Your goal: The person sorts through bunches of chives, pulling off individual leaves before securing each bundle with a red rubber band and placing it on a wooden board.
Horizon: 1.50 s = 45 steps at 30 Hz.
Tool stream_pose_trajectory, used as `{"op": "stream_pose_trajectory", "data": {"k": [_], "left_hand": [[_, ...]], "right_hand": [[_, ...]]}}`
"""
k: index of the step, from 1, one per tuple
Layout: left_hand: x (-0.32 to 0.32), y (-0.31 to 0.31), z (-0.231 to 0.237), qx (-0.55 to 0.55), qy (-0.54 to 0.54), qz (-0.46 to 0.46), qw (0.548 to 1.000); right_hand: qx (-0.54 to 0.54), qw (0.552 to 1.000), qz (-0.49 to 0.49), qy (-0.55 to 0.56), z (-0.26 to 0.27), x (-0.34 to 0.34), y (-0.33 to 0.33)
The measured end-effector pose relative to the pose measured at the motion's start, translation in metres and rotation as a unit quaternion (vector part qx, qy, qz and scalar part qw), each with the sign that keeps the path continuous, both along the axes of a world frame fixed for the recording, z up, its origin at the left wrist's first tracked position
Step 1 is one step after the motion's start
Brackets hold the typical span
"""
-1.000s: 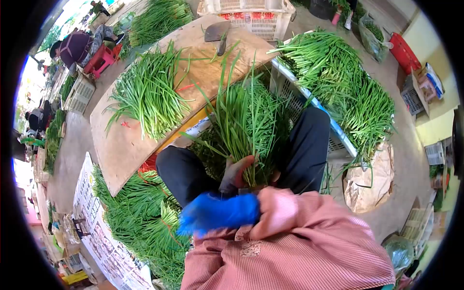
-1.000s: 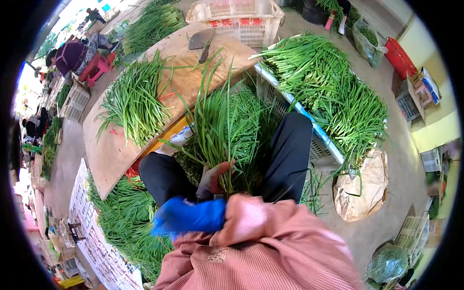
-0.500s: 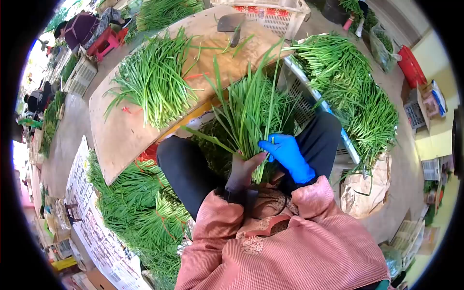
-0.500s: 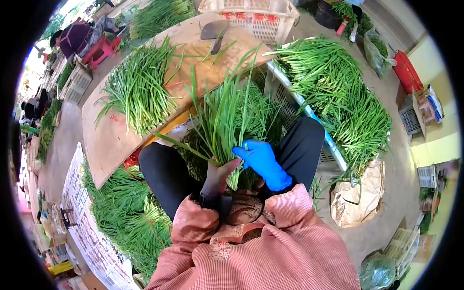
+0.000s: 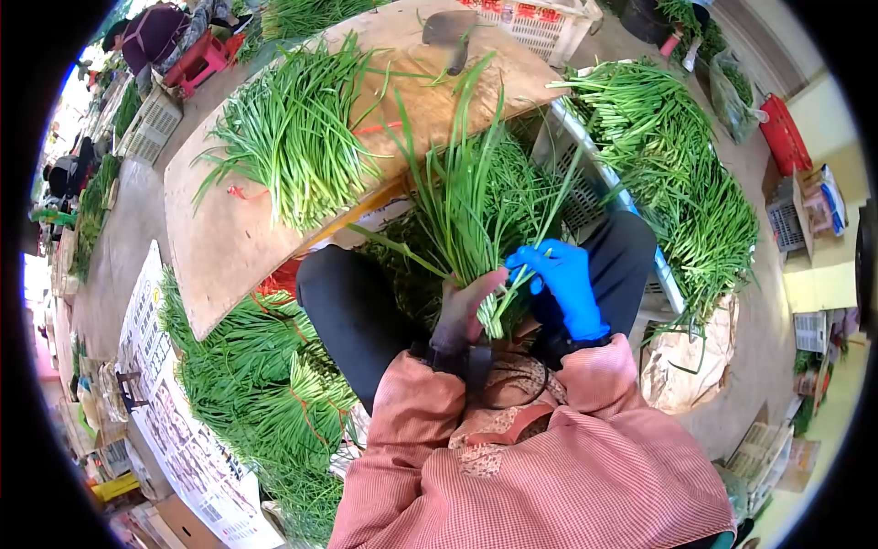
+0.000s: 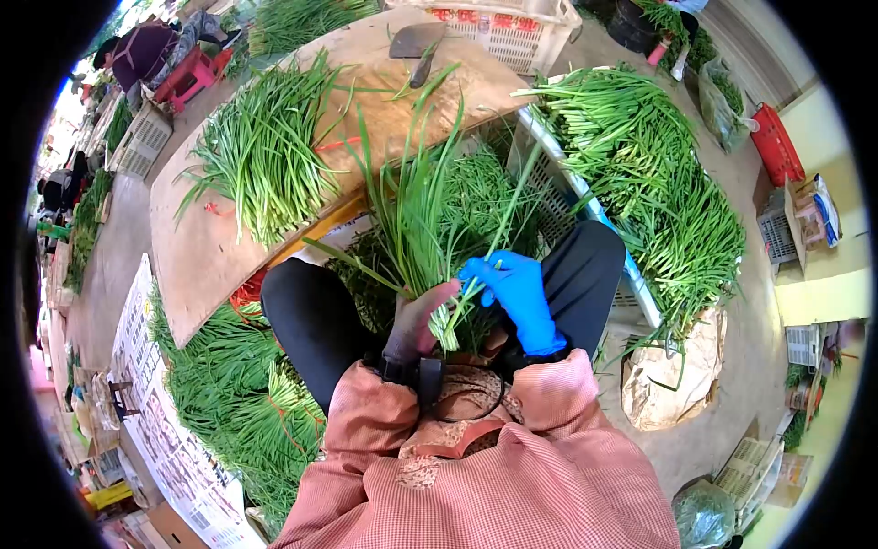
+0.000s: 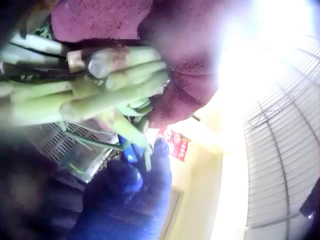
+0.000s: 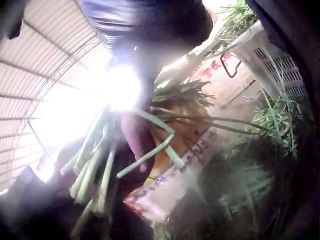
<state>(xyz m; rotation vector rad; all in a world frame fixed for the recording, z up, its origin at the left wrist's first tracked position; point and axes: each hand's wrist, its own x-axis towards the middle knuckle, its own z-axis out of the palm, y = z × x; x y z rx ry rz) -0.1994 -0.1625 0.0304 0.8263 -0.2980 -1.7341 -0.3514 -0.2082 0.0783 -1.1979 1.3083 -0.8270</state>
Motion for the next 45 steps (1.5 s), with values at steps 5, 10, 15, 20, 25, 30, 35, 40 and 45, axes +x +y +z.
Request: {"op": "stream_pose_trajectory", "data": {"k": [5, 10, 15, 20, 25, 30, 35, 40, 45], "left_hand": [[0.001, -0.003, -0.003, 0.021, -0.012, 0.058, 0.998], [0.008, -0.010, -0.039, -0.066, -0.079, 0.054, 0.993], [0.005, -0.010, -0.019, 0.037, 0.017, 0.071, 0.997], [-0.005, -0.005, -0.019, -0.044, -0.105, 0.076, 0.991], [0.004, -0.001, -0.022, 0.014, -0.043, 0.035, 0.998], [-0.001, -0.006, -0.023, 0.063, -0.071, 0.061, 0.994], [0.001, -0.004, -0.036, 0.016, -0.117, 0.065, 0.991], [-0.005, -0.006, -0.014, -0.037, -0.142, 0.063, 0.987], [-0.006, 0.000, -0.015, -0.018, -0.062, 0.045, 0.997]], "right_hand": [[-0.001, 0.997, -0.064, -0.052, 0.018, -0.025, -0.009], [-0.086, 0.984, -0.156, -0.029, 0.037, -0.067, -0.020], [-0.084, 0.987, -0.059, 0.122, 0.030, -0.082, -0.030], [0.076, 0.980, 0.141, 0.115, 0.021, -0.012, 0.006], [0.059, 0.987, 0.131, 0.077, -0.003, -0.004, 0.001], [-0.007, 1.000, 0.012, 0.026, 0.015, -0.032, -0.010], [-0.034, 0.998, -0.054, 0.019, 0.036, -0.041, -0.010], [0.079, 0.987, 0.112, 0.078, -0.008, -0.004, 0.014], [-0.008, 0.981, 0.158, 0.113, -0.036, 0.007, 0.025]]}}
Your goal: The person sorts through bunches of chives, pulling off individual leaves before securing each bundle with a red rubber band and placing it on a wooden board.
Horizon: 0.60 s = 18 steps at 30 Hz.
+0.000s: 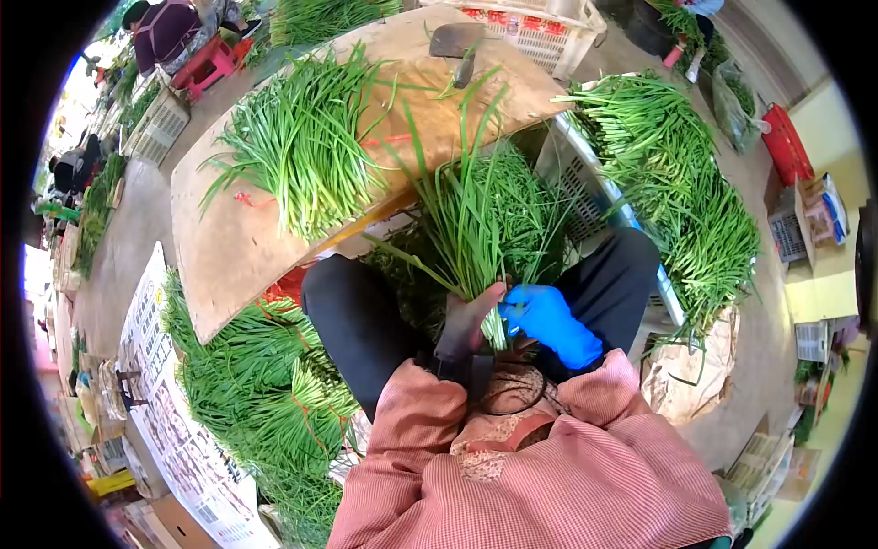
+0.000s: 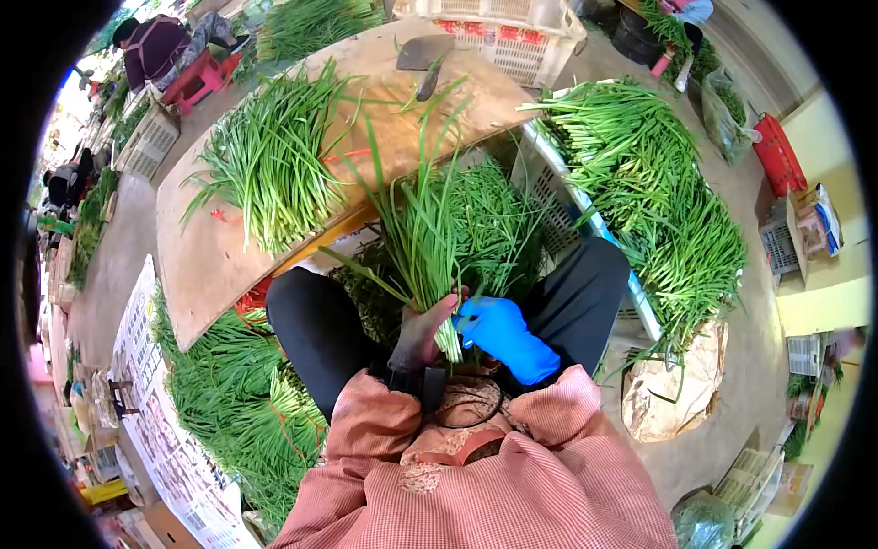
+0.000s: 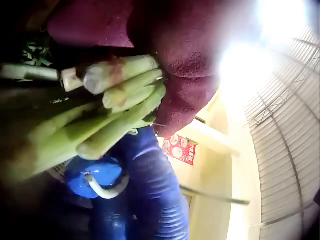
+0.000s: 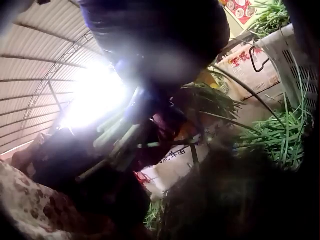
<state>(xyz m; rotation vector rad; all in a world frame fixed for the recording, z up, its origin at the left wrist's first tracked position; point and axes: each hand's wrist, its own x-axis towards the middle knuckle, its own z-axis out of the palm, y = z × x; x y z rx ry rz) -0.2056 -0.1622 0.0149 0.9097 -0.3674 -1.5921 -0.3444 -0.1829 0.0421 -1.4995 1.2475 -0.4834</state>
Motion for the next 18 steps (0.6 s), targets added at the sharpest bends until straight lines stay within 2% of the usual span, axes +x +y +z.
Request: {"op": "stream_pose_trajectory", "data": {"k": [1, 2, 3, 4, 5, 6, 7, 8, 9, 11, 12, 15, 16, 18], "left_hand": [[-0.001, -0.001, -0.004, 0.008, -0.003, -0.003, 1.000], [0.001, -0.001, -0.007, 0.031, -0.048, -0.013, 0.998], [0.001, 0.001, -0.011, 0.030, -0.048, -0.013, 0.998], [0.000, 0.003, -0.014, -0.019, -0.036, -0.013, 0.999], [0.001, 0.004, -0.015, -0.068, -0.023, -0.013, 0.997], [0.005, 0.004, -0.001, -0.077, -0.103, -0.042, 0.991], [0.006, 0.003, 0.008, -0.082, -0.105, -0.043, 0.990], [0.005, 0.001, 0.015, -0.066, -0.093, -0.054, 0.992], [0.004, -0.001, 0.020, -0.051, -0.082, -0.067, 0.993], [-0.004, 0.008, 0.021, -0.051, -0.080, -0.084, 0.992], [-0.004, 0.009, 0.022, -0.060, -0.096, -0.091, 0.989], [-0.002, 0.009, 0.027, -0.058, -0.123, -0.091, 0.987], [-0.003, 0.009, 0.028, -0.042, -0.126, -0.085, 0.987], [-0.002, 0.008, 0.026, -0.052, -0.123, -0.091, 0.987]], "right_hand": [[-0.002, 1.000, -0.002, 0.001, 0.000, -0.003, 0.000], [0.050, 0.999, 0.002, -0.011, 0.008, -0.004, 0.000], [0.103, 0.994, 0.008, -0.023, 0.017, -0.005, 0.001], [0.134, 0.991, 0.009, 0.015, 0.030, -0.008, -0.003], [0.129, 0.991, -0.010, 0.019, 0.032, -0.012, -0.010], [0.086, 0.994, -0.046, -0.051, 0.024, -0.021, -0.016], [0.042, 0.988, -0.082, -0.122, 0.017, -0.027, -0.022], [-0.013, 0.989, -0.120, -0.085, 0.032, -0.024, -0.026], [-0.022, 0.988, -0.122, -0.089, 0.033, -0.019, -0.029], [0.029, 0.988, -0.084, -0.127, 0.030, -0.011, -0.032], [0.061, 0.990, -0.069, -0.108, 0.030, -0.010, -0.032], [0.031, 0.987, -0.112, -0.112, 0.038, -0.014, -0.033], [0.011, 0.978, -0.147, -0.146, 0.024, -0.019, -0.033], [0.010, 0.977, -0.128, -0.168, 0.030, -0.038, -0.037]]}}
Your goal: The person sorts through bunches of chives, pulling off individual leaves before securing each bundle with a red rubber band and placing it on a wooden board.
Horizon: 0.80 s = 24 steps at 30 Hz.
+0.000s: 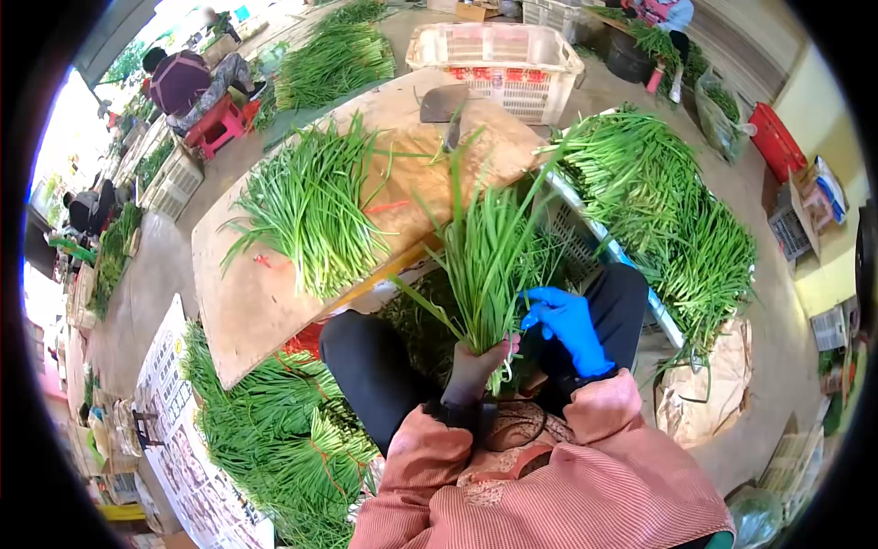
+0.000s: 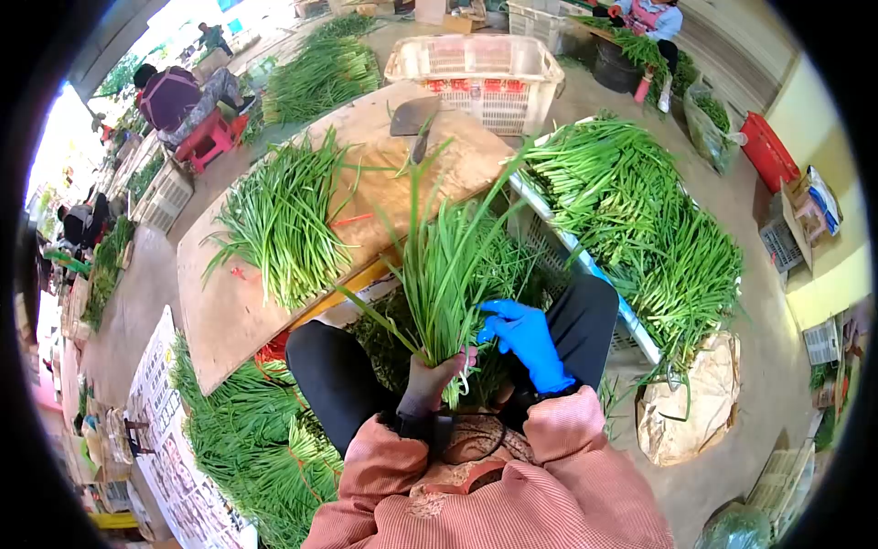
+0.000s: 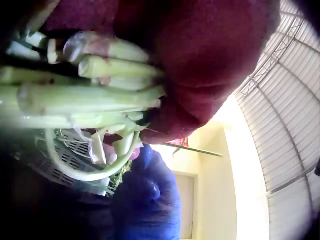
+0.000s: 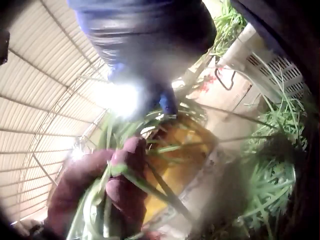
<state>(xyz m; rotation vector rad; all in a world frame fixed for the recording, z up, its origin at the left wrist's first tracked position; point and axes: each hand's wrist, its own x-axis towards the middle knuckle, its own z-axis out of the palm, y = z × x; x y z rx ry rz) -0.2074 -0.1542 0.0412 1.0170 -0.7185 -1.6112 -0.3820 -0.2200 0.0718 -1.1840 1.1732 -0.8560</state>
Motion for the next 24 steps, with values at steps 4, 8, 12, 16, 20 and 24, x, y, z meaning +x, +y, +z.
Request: {"op": "stream_pose_trajectory", "data": {"k": [4, 8, 12, 16, 20, 24], "left_hand": [[0.000, 0.003, 0.007, 0.005, 0.015, -0.010, 1.000], [-0.001, 0.004, 0.007, 0.014, 0.040, -0.024, 0.999], [0.001, 0.007, 0.011, 0.022, 0.046, -0.011, 0.999], [0.001, 0.005, 0.021, 0.037, 0.044, -0.029, 0.998], [-0.003, 0.002, 0.012, 0.029, 0.073, -0.014, 0.997], [-0.007, -0.003, 0.010, 0.012, -0.002, -0.013, 1.000]], "right_hand": [[0.001, 1.000, 0.008, 0.023, 0.016, 0.003, 0.010], [0.039, 0.996, 0.079, 0.002, 0.007, 0.017, 0.015], [-0.017, 1.000, 0.002, -0.016, 0.000, 0.018, 0.017], [0.006, 0.998, -0.015, -0.069, -0.002, 0.014, 0.015], [0.055, 0.996, 0.059, -0.043, 0.010, 0.018, 0.014], [0.036, 0.999, 0.016, -0.025, -0.001, 0.023, 0.015]]}}
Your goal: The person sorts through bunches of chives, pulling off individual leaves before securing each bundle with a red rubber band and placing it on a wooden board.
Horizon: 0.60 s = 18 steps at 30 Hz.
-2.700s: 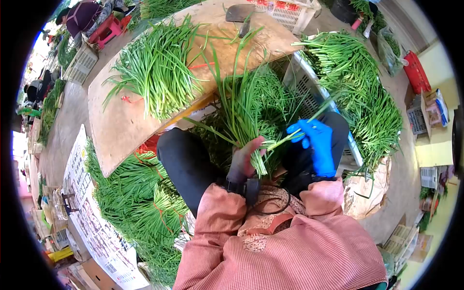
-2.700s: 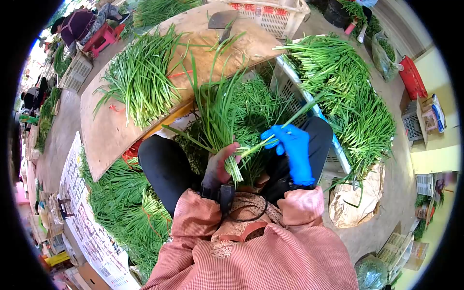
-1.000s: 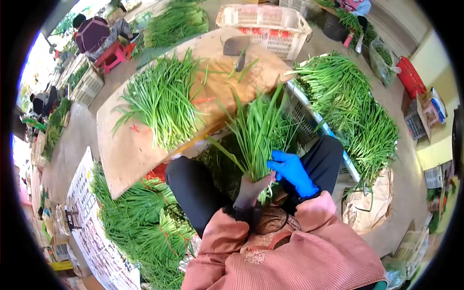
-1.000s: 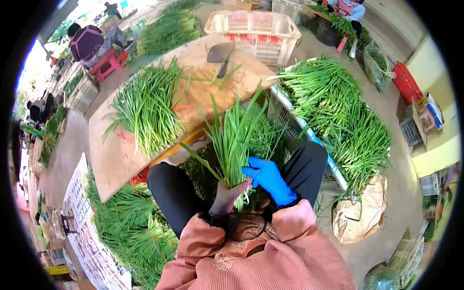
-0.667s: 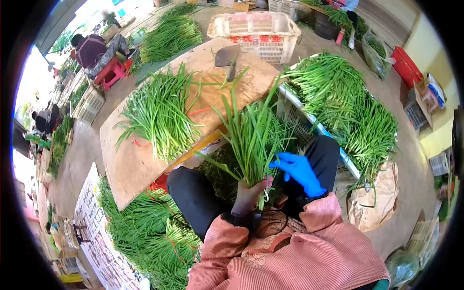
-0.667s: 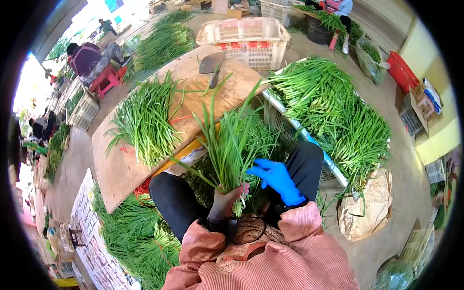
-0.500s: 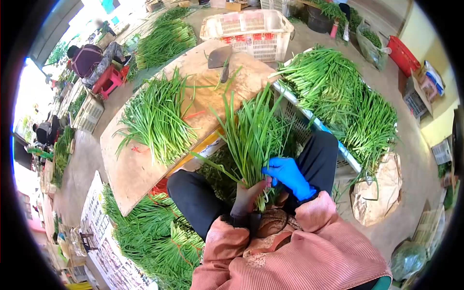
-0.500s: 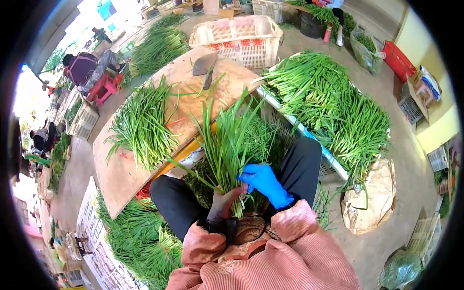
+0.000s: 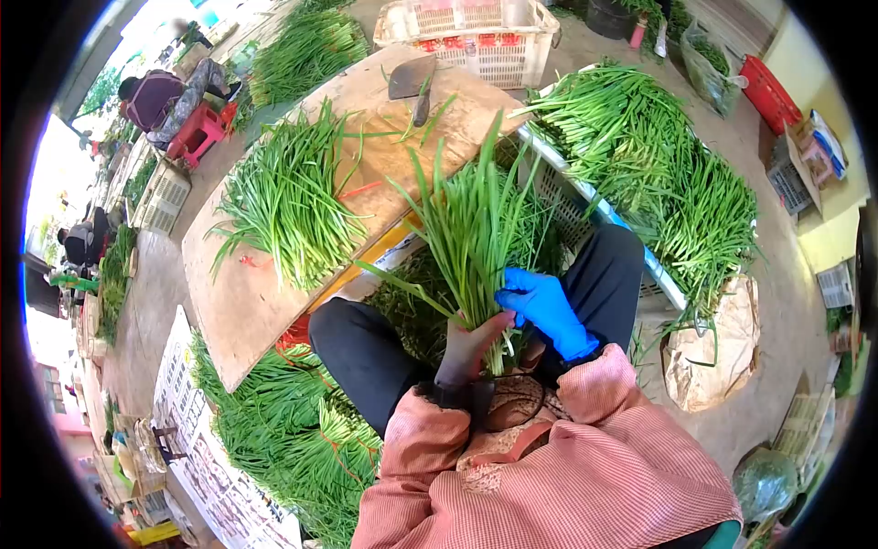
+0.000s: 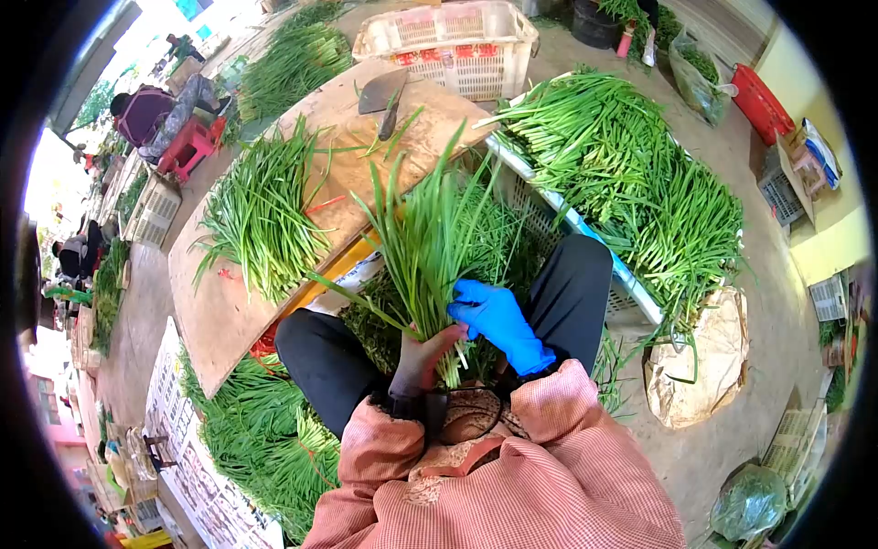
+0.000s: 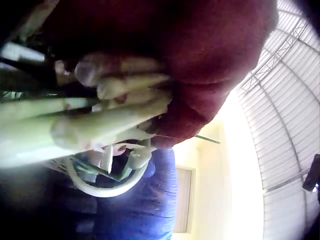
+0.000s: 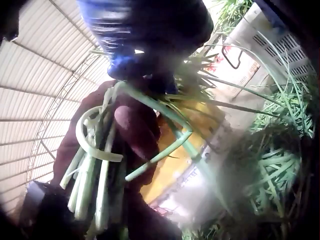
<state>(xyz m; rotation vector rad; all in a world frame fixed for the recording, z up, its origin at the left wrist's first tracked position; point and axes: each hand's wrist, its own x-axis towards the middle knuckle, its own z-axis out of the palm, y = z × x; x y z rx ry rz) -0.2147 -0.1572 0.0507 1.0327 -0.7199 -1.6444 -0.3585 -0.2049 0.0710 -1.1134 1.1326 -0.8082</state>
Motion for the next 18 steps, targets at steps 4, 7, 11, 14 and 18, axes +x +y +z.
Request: {"op": "stream_pose_trajectory", "data": {"k": [4, 7, 11, 14, 18], "left_hand": [[-0.004, -0.002, 0.004, -0.018, -0.029, 0.007, 0.999], [-0.005, -0.005, -0.001, -0.047, -0.063, -0.033, 0.996], [-0.008, -0.009, 0.005, -0.048, -0.035, -0.010, 0.998], [-0.010, -0.014, 0.006, -0.035, -0.057, 0.001, 0.998], [-0.013, -0.015, 0.015, -0.011, -0.034, 0.001, 0.999]], "right_hand": [[-0.021, 0.998, -0.061, 0.020, 0.000, 0.004, 0.001], [-0.082, 0.994, -0.039, 0.068, -0.004, -0.002, -0.003], [-0.080, 0.996, -0.040, 0.029, 0.007, -0.004, -0.004], [-0.061, 0.995, -0.069, 0.033, 0.003, -0.004, -0.010], [-0.062, 0.995, -0.075, 0.012, 0.007, -0.012, -0.016]]}}
